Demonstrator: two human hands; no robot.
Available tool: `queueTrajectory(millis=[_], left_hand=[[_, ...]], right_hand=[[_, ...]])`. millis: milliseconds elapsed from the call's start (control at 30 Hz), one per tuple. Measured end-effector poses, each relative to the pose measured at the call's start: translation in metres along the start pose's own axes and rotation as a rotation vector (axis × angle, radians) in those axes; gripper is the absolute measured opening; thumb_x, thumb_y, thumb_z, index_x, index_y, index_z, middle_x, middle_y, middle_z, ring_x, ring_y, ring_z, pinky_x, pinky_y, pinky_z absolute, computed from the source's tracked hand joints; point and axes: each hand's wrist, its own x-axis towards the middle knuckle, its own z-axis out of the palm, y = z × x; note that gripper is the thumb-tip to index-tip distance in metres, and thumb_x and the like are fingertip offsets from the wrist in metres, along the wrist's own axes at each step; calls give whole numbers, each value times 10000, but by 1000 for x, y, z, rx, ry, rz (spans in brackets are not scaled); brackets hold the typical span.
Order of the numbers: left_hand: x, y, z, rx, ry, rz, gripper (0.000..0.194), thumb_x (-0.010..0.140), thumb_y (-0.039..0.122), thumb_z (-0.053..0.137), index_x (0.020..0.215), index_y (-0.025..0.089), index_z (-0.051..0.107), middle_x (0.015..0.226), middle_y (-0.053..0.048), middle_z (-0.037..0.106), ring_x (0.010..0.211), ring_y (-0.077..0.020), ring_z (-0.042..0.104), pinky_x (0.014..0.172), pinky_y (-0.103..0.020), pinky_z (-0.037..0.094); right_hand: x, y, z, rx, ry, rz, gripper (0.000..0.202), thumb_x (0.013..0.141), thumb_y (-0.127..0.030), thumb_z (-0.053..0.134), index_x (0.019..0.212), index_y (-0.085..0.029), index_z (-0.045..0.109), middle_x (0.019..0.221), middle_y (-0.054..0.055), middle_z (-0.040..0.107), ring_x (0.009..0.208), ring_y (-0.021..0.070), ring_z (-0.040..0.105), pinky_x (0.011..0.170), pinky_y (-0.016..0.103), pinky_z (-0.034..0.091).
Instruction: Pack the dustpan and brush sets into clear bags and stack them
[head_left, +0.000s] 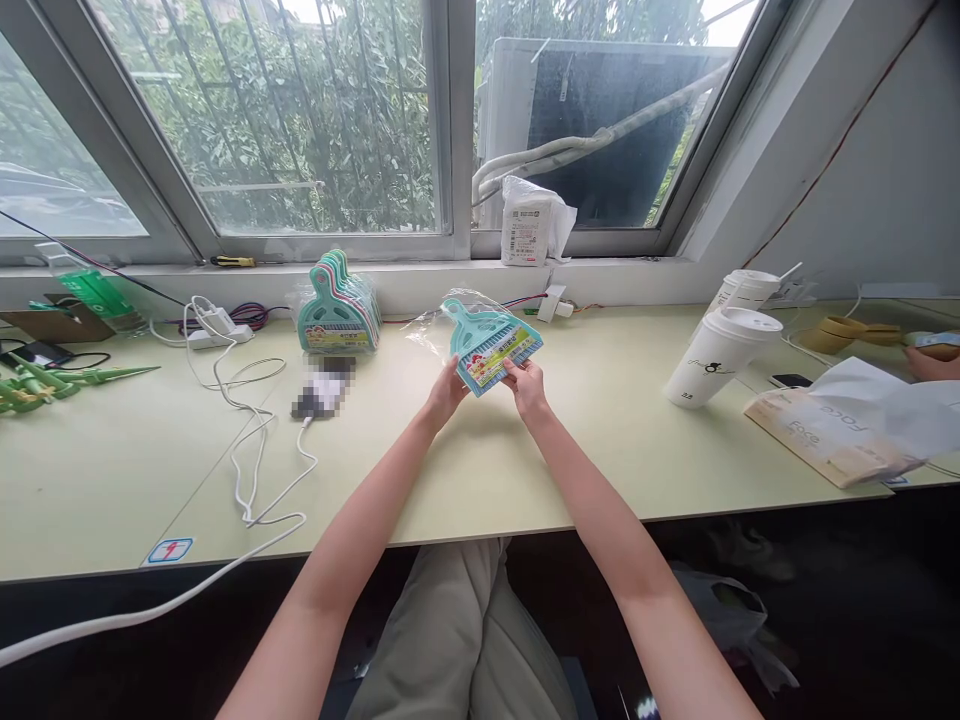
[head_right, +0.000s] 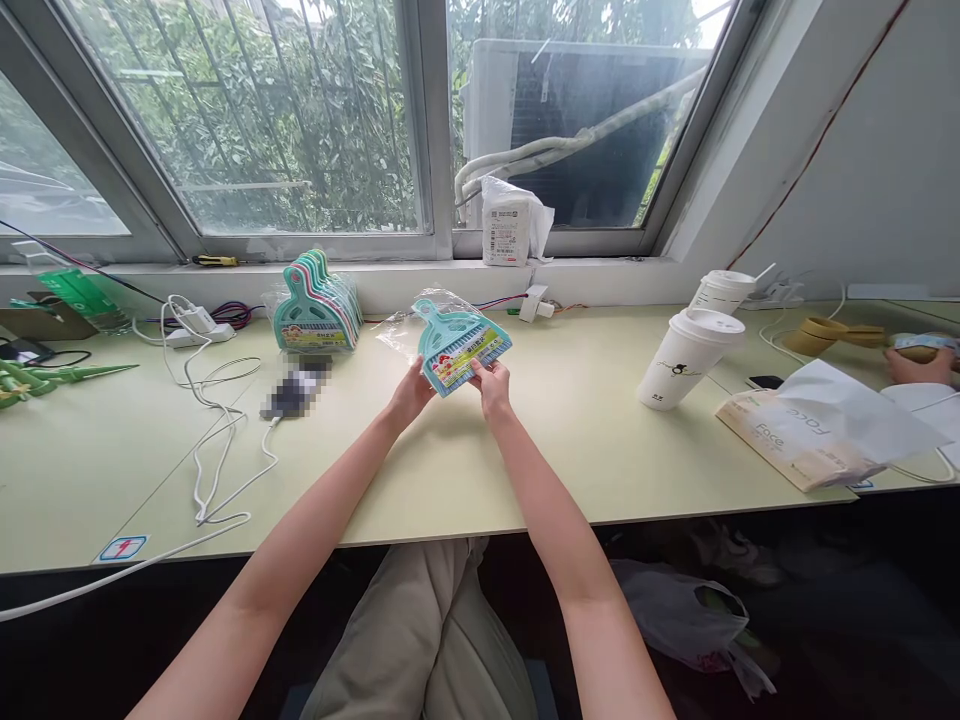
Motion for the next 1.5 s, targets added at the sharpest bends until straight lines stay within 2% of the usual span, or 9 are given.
queueTrajectory(millis=[133, 367, 500, 667, 767, 900, 1100, 1300, 1500], left_hand=[[-2, 5, -9, 42, 76, 0, 458, 836, 390, 615, 1238, 182, 550, 1223, -83, 642, 1142, -252, 590, 1004, -406, 460], [-12, 6, 5, 31, -191, -140, 521, 854, 475, 585, 1285, 188, 528, 1337, -117, 562, 1155, -257, 590, 1025, -419, 432], [-10, 2, 10, 50, -65, 8, 512, 809, 396, 658, 1264, 199, 527, 1332, -97, 568, 1216, -245, 544, 1037, -393, 424], [-11, -13, 17, 174, 155, -22, 545, 813, 435, 618, 1268, 167, 482, 1028, -121, 699, 874, -258, 691, 872, -454, 510], [-14, -21, 22, 290, 80, -112, 623, 828, 569, 550, 1300, 177, 439, 938, -134, 714, 839, -271, 693, 830, -462, 513], [-11, -16, 21, 213, -11, -117, 616, 811, 593, 567, 1301, 244, 436, 1276, -127, 605, 1120, -266, 608, 966, -445, 447], [-8, -6, 12, 117, 170, 153, 511, 809, 542, 581, 1192, 206, 548, 1215, -99, 639, 1140, -265, 594, 934, -395, 483], [-13, -21, 19, 243, 232, -52, 555, 757, 493, 649, 1185, 157, 537, 951, -117, 706, 744, -265, 705, 625, -355, 535], [-7, -8, 12, 78, 209, 50, 510, 761, 428, 662, 1206, 213, 536, 1209, -91, 640, 1103, -255, 616, 853, -369, 531]], right_hand=[[-1, 3, 4, -29, -67, 28, 215, 723, -215, 736, 884, -164, 601, 986, 71, 702, 926, 200, 684, 852, 367, 589], [-4, -2, 6, -10, 37, -54, 228, 735, -244, 716, 906, -168, 585, 1015, 73, 693, 949, 194, 672, 830, 342, 583], [-8, -1, 10, 7, 39, -58, 188, 749, -210, 685, 899, -165, 581, 1035, 76, 687, 941, 181, 672, 837, 330, 577], [-11, 7, 13, -45, 87, -70, 183, 752, -239, 675, 892, -171, 578, 1012, 75, 694, 920, 184, 677, 812, 314, 579], [-9, 8, 10, -38, 179, -84, 205, 749, -272, 682, 901, -185, 575, 1004, 72, 700, 946, 192, 677, 822, 319, 581], [-4, 3, 6, 58, 186, -79, 226, 740, -258, 692, 921, -191, 576, 1038, 76, 697, 976, 198, 675, 851, 321, 580], [-9, 10, 15, -10, 23, -38, 250, 710, -268, 721, 907, -178, 597, 998, 69, 700, 933, 194, 676, 812, 324, 587], [-12, 24, 16, 3, 158, -60, 249, 706, -306, 694, 903, -186, 600, 975, 63, 711, 862, 196, 688, 742, 311, 592], [-6, 19, 13, 101, 68, -6, 248, 696, -220, 715, 917, -186, 607, 998, 48, 708, 908, 169, 686, 799, 275, 584]])
